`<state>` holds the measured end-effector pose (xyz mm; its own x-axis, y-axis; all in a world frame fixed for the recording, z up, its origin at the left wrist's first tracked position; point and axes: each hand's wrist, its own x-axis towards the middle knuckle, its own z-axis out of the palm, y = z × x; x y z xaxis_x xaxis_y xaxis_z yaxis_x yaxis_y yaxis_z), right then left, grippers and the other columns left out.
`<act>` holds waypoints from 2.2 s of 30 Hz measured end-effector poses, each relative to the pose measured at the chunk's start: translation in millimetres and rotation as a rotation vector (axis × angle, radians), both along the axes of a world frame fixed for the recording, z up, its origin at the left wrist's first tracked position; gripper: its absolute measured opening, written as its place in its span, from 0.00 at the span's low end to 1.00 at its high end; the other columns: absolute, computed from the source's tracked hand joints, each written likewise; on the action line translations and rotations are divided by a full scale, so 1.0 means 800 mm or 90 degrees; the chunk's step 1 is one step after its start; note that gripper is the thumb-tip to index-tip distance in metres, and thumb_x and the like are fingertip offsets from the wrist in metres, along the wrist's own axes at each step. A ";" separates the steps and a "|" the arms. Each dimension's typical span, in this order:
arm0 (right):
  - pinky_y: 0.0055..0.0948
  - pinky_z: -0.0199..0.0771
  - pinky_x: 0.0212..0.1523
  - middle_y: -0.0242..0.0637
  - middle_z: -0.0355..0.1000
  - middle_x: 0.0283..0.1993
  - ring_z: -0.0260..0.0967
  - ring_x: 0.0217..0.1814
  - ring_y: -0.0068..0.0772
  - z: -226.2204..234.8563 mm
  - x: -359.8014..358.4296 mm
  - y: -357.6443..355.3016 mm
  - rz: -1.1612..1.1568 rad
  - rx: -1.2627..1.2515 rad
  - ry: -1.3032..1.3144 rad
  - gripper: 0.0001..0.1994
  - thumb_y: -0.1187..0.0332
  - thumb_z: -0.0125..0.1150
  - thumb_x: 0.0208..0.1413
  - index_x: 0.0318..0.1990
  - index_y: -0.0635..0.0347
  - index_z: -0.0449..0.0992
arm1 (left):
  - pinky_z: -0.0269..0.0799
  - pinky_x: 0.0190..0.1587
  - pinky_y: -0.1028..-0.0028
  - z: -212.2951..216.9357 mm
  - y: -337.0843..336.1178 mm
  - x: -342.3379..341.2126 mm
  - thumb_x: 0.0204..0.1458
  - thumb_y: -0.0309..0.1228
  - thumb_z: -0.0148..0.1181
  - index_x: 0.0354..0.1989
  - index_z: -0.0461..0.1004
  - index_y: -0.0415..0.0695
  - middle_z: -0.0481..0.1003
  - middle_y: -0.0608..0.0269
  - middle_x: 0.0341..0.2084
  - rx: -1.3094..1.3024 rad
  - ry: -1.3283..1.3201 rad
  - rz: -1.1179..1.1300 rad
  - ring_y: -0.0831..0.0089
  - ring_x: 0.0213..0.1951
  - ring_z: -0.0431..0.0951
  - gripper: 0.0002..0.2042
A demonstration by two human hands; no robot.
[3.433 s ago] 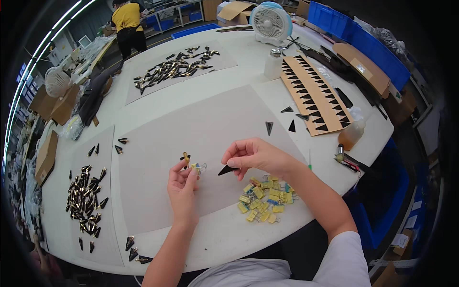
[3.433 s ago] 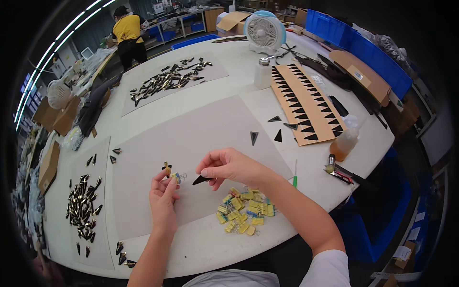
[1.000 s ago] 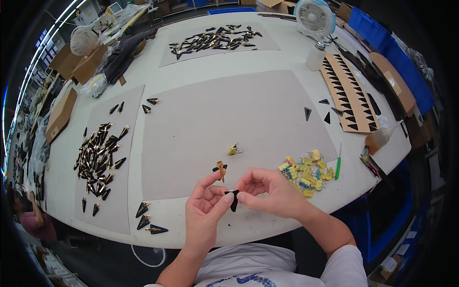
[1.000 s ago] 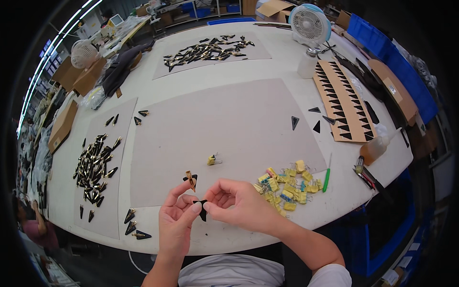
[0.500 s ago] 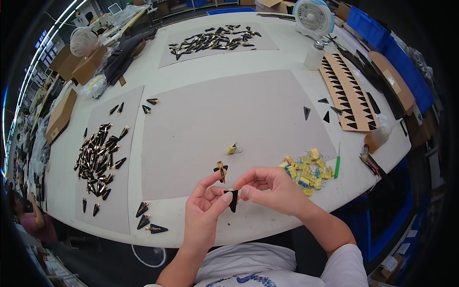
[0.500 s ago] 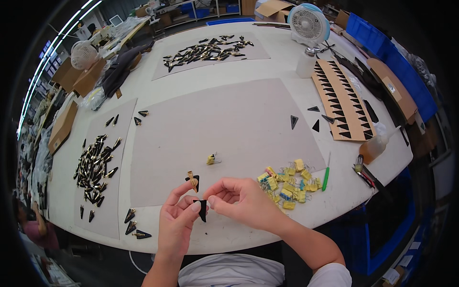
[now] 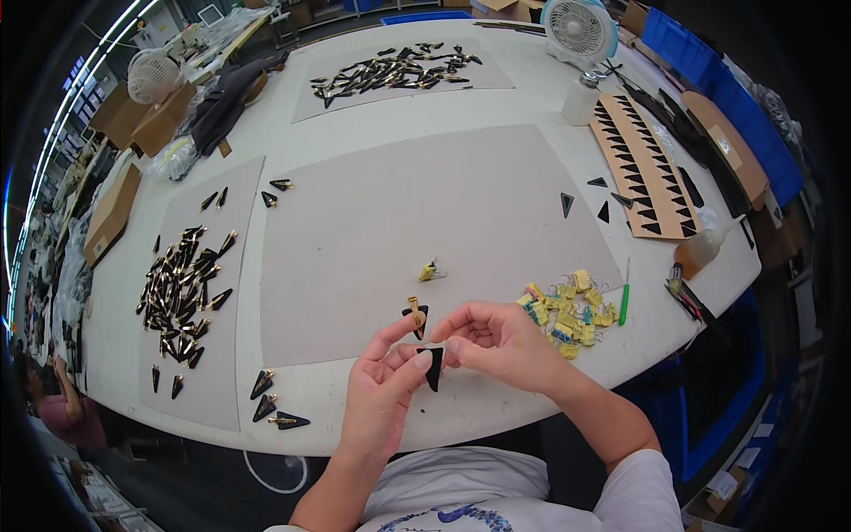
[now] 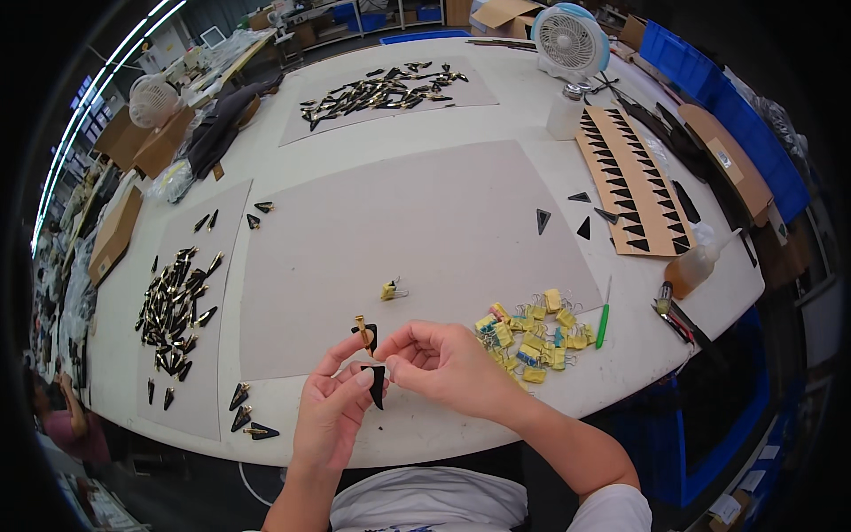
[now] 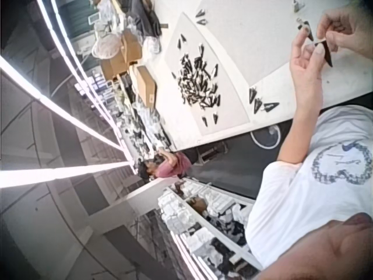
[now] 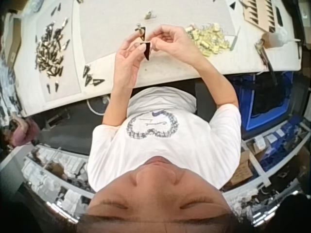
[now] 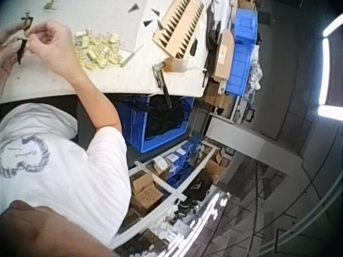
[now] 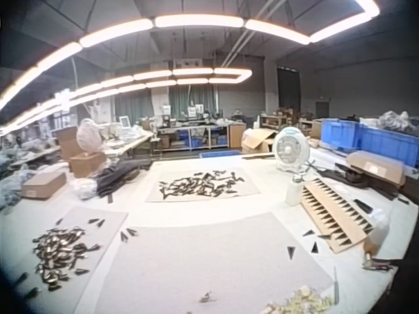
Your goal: The person assembles small gold metal clips onto black triangular leather or plastic components by hand at a workshop station.
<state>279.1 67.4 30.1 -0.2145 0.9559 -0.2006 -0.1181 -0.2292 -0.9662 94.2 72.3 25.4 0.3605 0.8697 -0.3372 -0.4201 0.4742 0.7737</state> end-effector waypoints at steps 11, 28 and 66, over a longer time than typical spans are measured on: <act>0.19 0.73 0.42 0.30 0.74 0.33 0.72 0.36 0.16 -0.004 0.003 0.001 0.053 -0.007 -0.050 0.05 0.74 0.56 0.58 0.38 0.66 0.76 | 0.74 0.45 0.76 -0.009 0.000 0.000 0.54 0.20 0.60 0.59 0.64 0.36 0.78 0.59 0.35 0.009 -0.008 0.000 0.76 0.38 0.78 0.24; 0.18 0.71 0.36 0.28 0.74 0.29 0.69 0.31 0.15 -0.009 0.000 0.001 0.016 0.059 -0.118 0.06 0.72 0.60 0.54 0.36 0.65 0.75 | 0.73 0.47 0.75 -0.014 -0.001 0.002 0.54 0.20 0.60 0.59 0.65 0.36 0.77 0.61 0.35 0.018 0.005 0.007 0.76 0.39 0.78 0.23; 0.24 0.73 0.47 0.28 0.70 0.39 0.71 0.44 0.20 -0.035 0.006 -0.013 0.003 0.079 0.000 0.10 0.68 0.65 0.57 0.41 0.60 0.72 | 0.76 0.44 0.75 -0.014 -0.006 0.013 0.55 0.21 0.58 0.60 0.64 0.36 0.77 0.60 0.35 0.152 0.108 0.038 0.75 0.39 0.78 0.23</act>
